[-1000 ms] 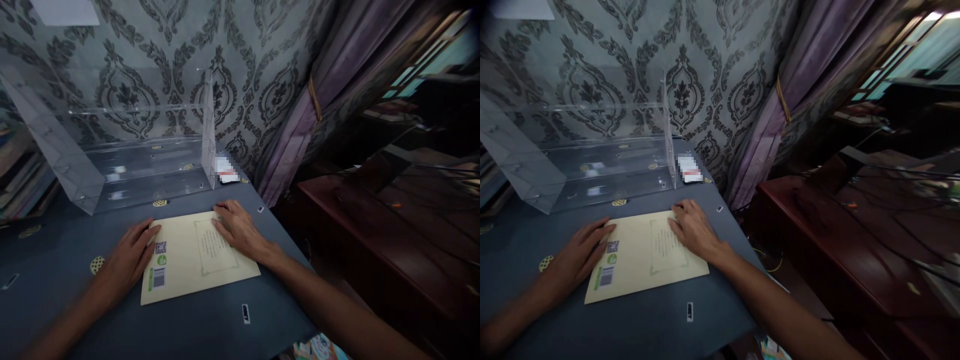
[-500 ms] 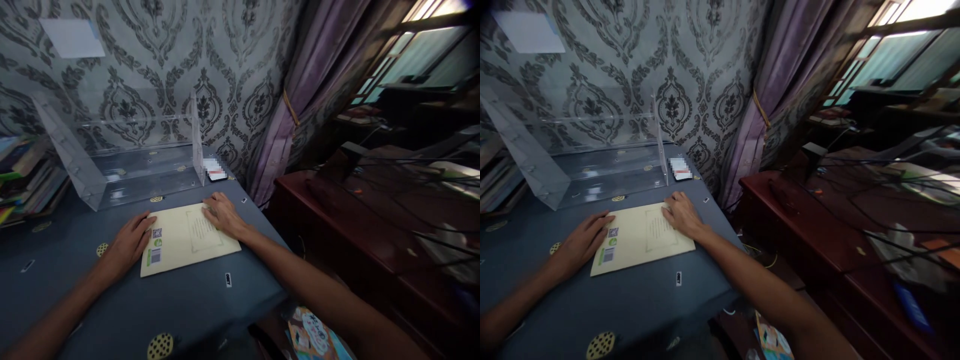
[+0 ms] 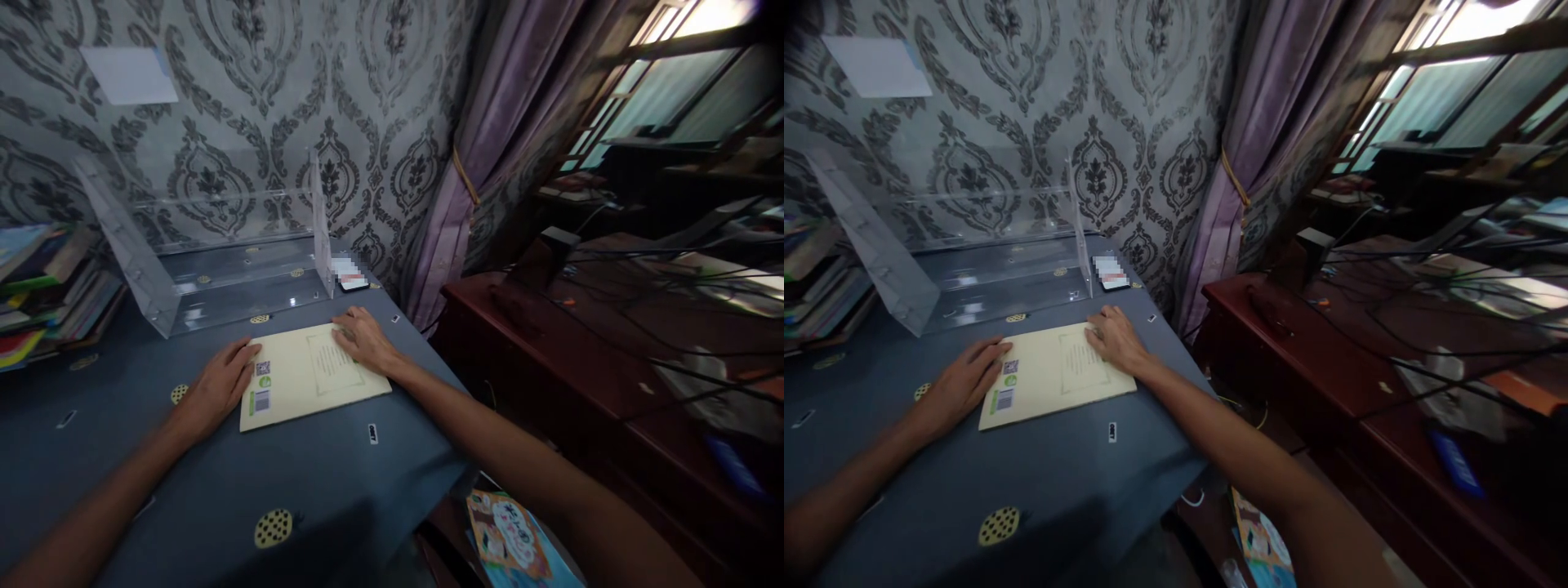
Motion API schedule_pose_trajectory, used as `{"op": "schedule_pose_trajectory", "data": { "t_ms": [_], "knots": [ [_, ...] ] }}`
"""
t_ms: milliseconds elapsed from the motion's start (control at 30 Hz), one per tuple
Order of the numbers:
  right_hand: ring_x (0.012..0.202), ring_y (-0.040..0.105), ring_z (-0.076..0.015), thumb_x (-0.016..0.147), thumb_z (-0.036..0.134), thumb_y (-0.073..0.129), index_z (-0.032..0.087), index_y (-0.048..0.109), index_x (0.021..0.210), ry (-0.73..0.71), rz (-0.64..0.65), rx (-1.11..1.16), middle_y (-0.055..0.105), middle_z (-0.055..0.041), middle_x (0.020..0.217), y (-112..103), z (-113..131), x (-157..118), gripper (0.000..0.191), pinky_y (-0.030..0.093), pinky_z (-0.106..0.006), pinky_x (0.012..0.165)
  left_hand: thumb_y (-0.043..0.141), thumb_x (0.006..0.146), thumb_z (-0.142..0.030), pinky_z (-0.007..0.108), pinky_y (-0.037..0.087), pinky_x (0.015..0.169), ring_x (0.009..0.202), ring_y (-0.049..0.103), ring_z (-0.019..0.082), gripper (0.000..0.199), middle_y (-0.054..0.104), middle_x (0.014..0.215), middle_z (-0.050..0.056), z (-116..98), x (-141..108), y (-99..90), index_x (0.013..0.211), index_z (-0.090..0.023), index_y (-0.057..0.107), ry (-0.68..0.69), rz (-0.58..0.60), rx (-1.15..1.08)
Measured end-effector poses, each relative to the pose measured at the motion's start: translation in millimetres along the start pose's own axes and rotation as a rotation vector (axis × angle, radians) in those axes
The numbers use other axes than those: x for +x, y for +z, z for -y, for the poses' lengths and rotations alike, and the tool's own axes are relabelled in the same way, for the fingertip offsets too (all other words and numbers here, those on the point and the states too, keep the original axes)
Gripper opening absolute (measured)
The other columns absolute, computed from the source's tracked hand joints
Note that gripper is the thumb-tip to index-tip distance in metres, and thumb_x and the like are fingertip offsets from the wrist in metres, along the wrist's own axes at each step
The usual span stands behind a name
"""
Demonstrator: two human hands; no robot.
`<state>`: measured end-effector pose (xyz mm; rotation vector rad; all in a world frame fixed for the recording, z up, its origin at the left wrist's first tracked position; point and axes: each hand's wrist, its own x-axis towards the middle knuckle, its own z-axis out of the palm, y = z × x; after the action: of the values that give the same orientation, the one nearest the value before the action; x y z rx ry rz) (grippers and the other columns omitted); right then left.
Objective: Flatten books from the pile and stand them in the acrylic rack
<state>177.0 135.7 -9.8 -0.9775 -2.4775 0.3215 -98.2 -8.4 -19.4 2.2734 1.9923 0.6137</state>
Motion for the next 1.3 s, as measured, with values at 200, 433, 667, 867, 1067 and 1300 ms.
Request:
{"op": "schedule_pose_trajectory", "data": {
  "t_ms": [200, 433, 667, 867, 1067, 1300],
  "knots": [
    [0.095, 0.055, -0.0247, 0.096, 0.023, 0.052, 0.011, 0.070, 0.114, -0.007, -0.002, 0.016, 0.062, -0.0116, 0.098, 1.8, -2.0, 0.6, 0.029, 0.044, -0.040, 0.090, 0.025, 0.103, -0.047, 0.047, 0.048, 0.107, 0.131, 0.054, 0.029, 0.053, 0.051, 0.148, 0.013, 0.0, -0.5, 0.4, 0.136, -0.019, 0.054, -0.004, 0.007, 0.013],
    [0.094, 0.055, -0.0252, 0.095, 0.024, 0.051, 0.015, 0.069, 0.115, -0.015, -0.010, 0.011, 0.062, -0.0105, 0.096, 4.6, -6.3, 0.9, 0.028, 0.046, -0.040, 0.087, 0.025, 0.103, -0.047, 0.049, 0.051, 0.104, 0.132, 0.053, 0.031, 0.052, 0.050, 0.149, 0.013, -0.6, -0.7, -0.1, 0.138, -0.020, 0.053, 0.009, 0.013, 0.034],
    [0.099, 0.056, -0.0273, 0.097, 0.025, 0.048, 0.013, 0.068, 0.118, 0.006, 0.008, 0.037, 0.062, -0.0127, 0.101, 3.1, -4.9, -1.4, 0.031, 0.047, -0.041, 0.089, 0.026, 0.104, -0.044, 0.048, 0.050, 0.104, 0.132, 0.053, 0.031, 0.049, 0.050, 0.149, 0.013, -0.8, -1.4, -0.6, 0.140, -0.022, 0.051, 0.020, 0.013, 0.021],
    [0.100, 0.055, -0.0285, 0.096, 0.024, 0.047, 0.009, 0.067, 0.121, 0.005, 0.020, 0.046, 0.062, -0.0147, 0.103, 3.9, -6.7, -0.8, 0.035, 0.045, -0.042, 0.091, 0.024, 0.104, -0.045, 0.049, 0.050, 0.104, 0.133, 0.052, 0.032, 0.051, 0.049, 0.151, 0.014, -3.7, -0.1, -2.6, 0.139, -0.020, 0.052, -0.026, 0.056, 0.026],
    [0.097, 0.055, -0.0281, 0.097, 0.026, 0.045, 0.011, 0.067, 0.118, -0.012, 0.014, 0.040, 0.063, -0.0137, 0.101, 2.4, -8.1, -1.7, 0.034, 0.045, -0.042, 0.088, 0.024, 0.104, -0.047, 0.050, 0.048, 0.107, 0.135, 0.049, 0.031, 0.051, 0.047, 0.152, 0.014, -3.2, -0.6, -3.5, 0.141, -0.021, 0.049, -0.022, 0.064, 0.008],
    [0.094, 0.057, -0.0291, 0.097, 0.025, 0.044, 0.012, 0.068, 0.112, -0.044, 0.039, -0.040, 0.065, -0.0148, 0.099, -2.4, -3.9, -8.4, 0.031, 0.045, -0.044, 0.087, 0.029, 0.104, -0.043, 0.049, 0.050, 0.102, 0.131, 0.050, 0.032, 0.047, 0.046, 0.147, 0.015, -8.2, 0.3, -5.6, 0.137, -0.020, 0.053, -0.055, 0.036, -0.014]
  ]
}}
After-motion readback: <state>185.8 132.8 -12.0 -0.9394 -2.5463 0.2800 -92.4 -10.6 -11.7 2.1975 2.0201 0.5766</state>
